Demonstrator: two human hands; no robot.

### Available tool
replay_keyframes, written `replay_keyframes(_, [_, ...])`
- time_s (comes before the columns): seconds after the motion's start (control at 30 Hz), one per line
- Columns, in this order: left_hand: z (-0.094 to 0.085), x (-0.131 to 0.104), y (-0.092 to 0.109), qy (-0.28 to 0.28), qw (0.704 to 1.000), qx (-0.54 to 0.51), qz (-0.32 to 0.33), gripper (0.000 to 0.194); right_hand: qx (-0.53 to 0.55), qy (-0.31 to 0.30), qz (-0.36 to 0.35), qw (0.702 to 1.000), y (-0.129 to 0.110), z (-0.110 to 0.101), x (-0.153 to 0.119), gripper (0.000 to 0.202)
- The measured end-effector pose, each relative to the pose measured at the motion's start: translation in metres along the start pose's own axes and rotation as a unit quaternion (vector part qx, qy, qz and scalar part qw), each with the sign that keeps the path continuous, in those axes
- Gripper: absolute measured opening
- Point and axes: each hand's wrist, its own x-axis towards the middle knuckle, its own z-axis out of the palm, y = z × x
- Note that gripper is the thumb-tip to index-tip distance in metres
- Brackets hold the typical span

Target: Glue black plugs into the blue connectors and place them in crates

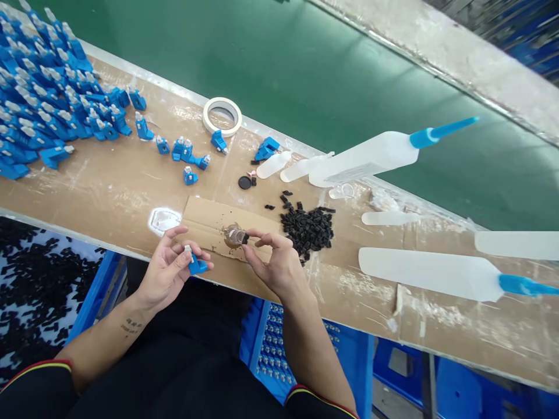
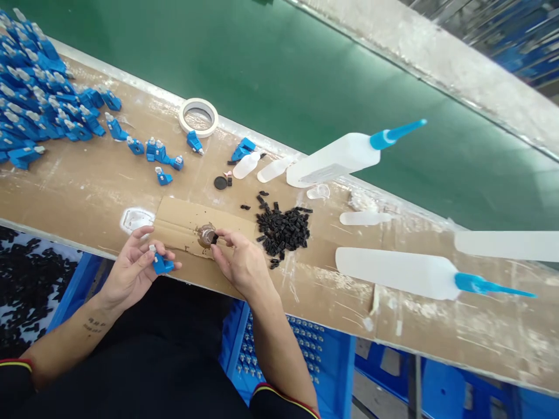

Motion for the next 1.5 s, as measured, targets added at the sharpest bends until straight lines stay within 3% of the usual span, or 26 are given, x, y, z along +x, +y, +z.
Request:
replay_keyframes(0.3, [-0.005, 0.002, -0.001, -0.004, 0.999, 0.039, 0.035, 0.023, -0.02, -0.021, 0.001, 1.0, 0.002, 0.002, -0.001, 0.031])
replay_keyframes(0.63, [-0.007, 0.002, 0.001, 0.041, 0.999, 0.011, -0.011, 0.015, -0.025, -0.042, 0.004, 0.999, -0.007, -0.002, 0.005, 0.023])
replay_keyframes(0.77, [-0.01, -0.001, 0.004, 0.011, 1.0, -0.004, -0.011, 0.038, -0.005, -0.04, 0.022, 0.999, -0.007, -0.009, 0.006, 0.021])
replay_keyframes(0.87, [-0.009, -0.005, 0.005, -0.019, 0.999, 0.036, 0.007, 0.047, 0.093, 0.023, 0.018, 0.995, -0.005, -0.014, 0.001, 0.024])
replay_keyframes(0.93, [-0.006, -0.006, 0.005, -0.051, 0.996, 0.075, 0.021, 0.046, 0.208, 0.095, 0.011, 0.973, -0.005, -0.015, -0.004, 0.034])
replay_keyframes(1.03, [0.005, -0.003, 0.002, -0.101, 0.988, 0.117, 0.006, 0.057, 0.353, 0.178, 0.026, 0.918, -0.008, -0.013, -0.013, 0.041])
replay_keyframes(1.17, [0.023, 0.007, -0.011, -0.151, 0.981, 0.105, -0.068, 0.062, 0.436, 0.198, 0.065, 0.876, -0.018, -0.005, -0.022, 0.043])
replay_keyframes(1.3, [0.033, 0.014, -0.021, -0.176, 0.975, 0.12, -0.065, 0.056, 0.422, 0.175, 0.053, 0.888, -0.028, -0.004, -0.027, 0.043])
replay_keyframes(1.5, [0.035, 0.014, -0.022, -0.165, 0.978, 0.125, -0.022, 0.06, 0.379, 0.138, -0.034, 0.915, -0.036, -0.011, -0.03, 0.042])
